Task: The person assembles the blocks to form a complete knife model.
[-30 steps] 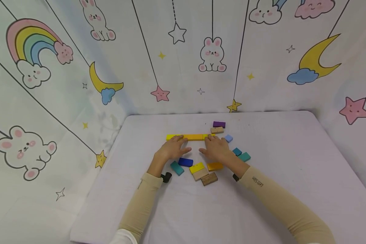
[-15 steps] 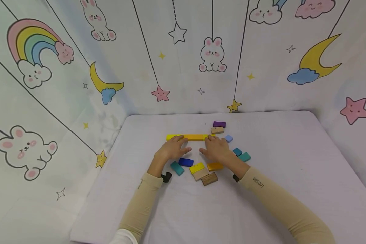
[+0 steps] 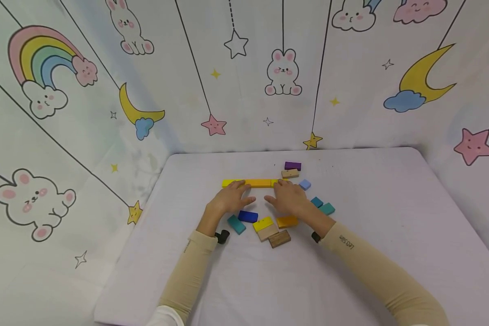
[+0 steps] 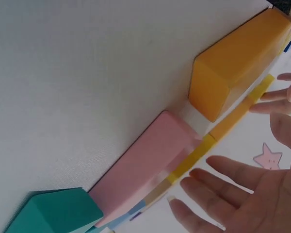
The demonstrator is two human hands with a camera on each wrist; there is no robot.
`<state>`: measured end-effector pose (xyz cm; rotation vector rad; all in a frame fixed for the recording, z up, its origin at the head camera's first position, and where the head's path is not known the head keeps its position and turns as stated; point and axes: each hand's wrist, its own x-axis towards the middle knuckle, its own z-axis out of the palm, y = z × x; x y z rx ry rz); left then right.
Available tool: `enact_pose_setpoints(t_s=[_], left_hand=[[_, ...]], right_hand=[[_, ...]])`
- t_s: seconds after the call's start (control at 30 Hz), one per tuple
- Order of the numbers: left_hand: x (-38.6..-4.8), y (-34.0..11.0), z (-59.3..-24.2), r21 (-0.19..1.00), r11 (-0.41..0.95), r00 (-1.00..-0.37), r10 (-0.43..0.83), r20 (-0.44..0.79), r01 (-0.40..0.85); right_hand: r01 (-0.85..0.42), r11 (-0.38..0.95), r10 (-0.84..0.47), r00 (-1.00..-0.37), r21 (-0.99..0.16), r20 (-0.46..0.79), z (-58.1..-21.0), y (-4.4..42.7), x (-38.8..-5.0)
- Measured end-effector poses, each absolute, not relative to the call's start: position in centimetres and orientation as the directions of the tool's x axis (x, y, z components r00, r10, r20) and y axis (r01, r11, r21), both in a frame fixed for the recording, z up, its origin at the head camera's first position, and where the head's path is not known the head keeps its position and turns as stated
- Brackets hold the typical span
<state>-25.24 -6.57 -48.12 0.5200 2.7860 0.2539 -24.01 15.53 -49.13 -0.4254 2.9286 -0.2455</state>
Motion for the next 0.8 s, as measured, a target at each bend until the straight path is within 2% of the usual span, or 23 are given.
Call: enact_pose_setpoints(t_s=[0.37, 0.67, 0.8], left_hand=[[-25.3, -6.7, -48.2, 0.238, 0.915, -0.890, 0.381, -0.249, 0.325], [-25.4, -6.5, -48.4, 0.227, 0.920, -0.894, 0.372, -0.250, 0.319], [-25.4, -6.5, -48.4, 0.223, 0.921, -0.895, 0.370, -0.248, 0.319]], right_hand=[[-0.251, 0.938, -0.275, -0.959, -0.239, -0.070, -49.3, 17.2, -25.1], [-0.233, 0.925, -0.270, -0.959, -0.299, -0.090, -49.3, 18.5, -26.1], [-0.258, 0.926, -0.287, -0.956, -0.277, -0.068, -49.6, 19.0, -26.5]])
